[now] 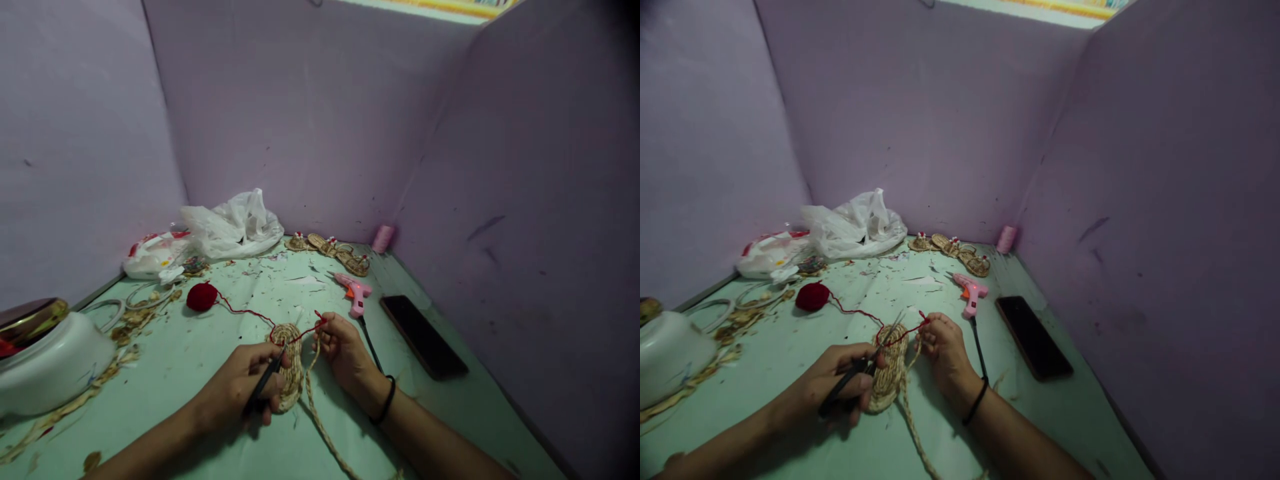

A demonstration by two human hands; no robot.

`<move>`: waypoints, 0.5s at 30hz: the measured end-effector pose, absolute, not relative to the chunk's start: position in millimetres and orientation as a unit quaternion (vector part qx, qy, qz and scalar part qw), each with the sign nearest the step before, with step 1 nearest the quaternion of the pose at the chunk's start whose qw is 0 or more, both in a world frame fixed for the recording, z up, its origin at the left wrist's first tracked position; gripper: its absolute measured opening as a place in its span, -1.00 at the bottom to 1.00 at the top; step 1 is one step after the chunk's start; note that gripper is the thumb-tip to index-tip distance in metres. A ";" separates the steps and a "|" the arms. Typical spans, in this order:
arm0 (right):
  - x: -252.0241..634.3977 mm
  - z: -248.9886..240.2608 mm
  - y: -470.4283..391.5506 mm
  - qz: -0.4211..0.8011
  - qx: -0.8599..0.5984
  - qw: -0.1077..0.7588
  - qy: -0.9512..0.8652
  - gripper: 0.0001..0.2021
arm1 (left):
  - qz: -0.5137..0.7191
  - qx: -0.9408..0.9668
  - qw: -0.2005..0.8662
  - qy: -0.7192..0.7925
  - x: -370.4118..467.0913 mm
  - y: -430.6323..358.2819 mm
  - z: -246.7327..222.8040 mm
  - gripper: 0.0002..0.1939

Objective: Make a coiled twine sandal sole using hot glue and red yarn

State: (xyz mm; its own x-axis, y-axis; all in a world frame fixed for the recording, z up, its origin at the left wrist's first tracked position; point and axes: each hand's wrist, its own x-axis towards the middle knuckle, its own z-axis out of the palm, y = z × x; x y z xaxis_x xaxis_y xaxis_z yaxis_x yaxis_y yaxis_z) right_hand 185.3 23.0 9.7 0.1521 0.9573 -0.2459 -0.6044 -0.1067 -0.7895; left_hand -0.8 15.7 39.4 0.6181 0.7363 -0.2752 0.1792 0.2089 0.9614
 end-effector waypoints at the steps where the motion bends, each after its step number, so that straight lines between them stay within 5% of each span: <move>1: 185.9 9.7 23.2 0.610 -0.420 0.638 -0.210 -0.83 | 0.232 0.603 0.668 0.368 -1.7 14.3 40.7 -0.62; 15: 176.2 13.0 13.1 0.460 -0.528 0.652 -0.290 -0.86 | 0.155 0.524 0.756 0.360 10.3 6.4 30.4 -0.67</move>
State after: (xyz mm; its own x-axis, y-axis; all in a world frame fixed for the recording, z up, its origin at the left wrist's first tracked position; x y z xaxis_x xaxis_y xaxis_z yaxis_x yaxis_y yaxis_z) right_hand 176.2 13.1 13.0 0.4083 0.9065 -0.1073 -0.2945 0.0195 -0.9555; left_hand 10.3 6.4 30.4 0.6923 0.6120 -0.3824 0.1423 0.4036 0.9038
